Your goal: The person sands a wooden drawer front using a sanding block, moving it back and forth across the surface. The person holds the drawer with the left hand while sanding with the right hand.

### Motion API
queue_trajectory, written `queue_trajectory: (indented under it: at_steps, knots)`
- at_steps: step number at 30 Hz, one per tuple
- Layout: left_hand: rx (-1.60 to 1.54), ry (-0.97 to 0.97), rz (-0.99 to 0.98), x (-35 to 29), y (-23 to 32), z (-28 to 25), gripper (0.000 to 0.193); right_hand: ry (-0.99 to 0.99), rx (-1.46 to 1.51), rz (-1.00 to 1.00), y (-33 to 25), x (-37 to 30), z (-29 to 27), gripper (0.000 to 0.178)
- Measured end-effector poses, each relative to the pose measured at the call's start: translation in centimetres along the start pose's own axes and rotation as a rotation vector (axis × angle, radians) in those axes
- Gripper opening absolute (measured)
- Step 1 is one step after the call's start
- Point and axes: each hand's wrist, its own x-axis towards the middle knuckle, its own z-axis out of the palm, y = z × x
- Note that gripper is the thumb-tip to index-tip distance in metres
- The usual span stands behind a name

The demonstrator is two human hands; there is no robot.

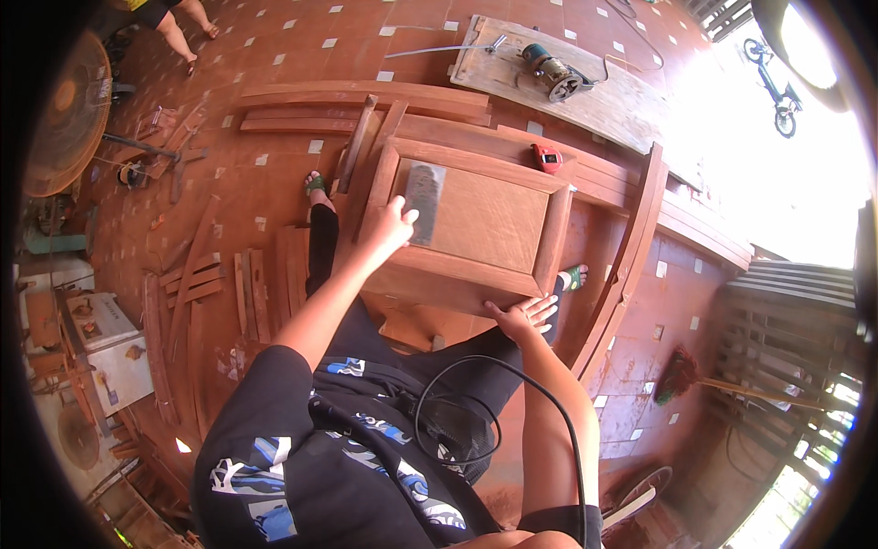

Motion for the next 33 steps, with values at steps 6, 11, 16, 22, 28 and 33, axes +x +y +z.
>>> queue_trajectory:
  at_steps: [6,11,16,22,28,33]
  knots:
    - [-0.019,-0.022,0.127,0.2,4.6,5.5,0.025,-0.019,-0.008,0.018,0.0,0.0,0.0,0.143]
    - [0.050,-0.007,0.311,-0.2,7.7,9.9,0.027,-0.027,-0.008,0.017,-0.1,-0.1,-0.2,0.143]
    - [0.092,-0.062,0.323,-0.7,9.6,12.2,0.028,-0.033,0.009,0.002,0.0,-0.1,-0.2,0.143]
    - [0.086,-0.057,0.358,-0.3,8.8,12.5,0.028,-0.033,0.006,-0.009,0.1,0.1,-0.2,0.143]
    - [-0.018,-0.014,0.303,-0.6,6.4,9.5,0.027,-0.017,0.022,-0.003,0.0,-0.2,-0.3,0.143]
    - [-0.140,0.062,0.225,-1.3,3.4,4.5,0.026,-0.009,0.026,-0.003,-0.3,-0.6,-0.3,0.142]
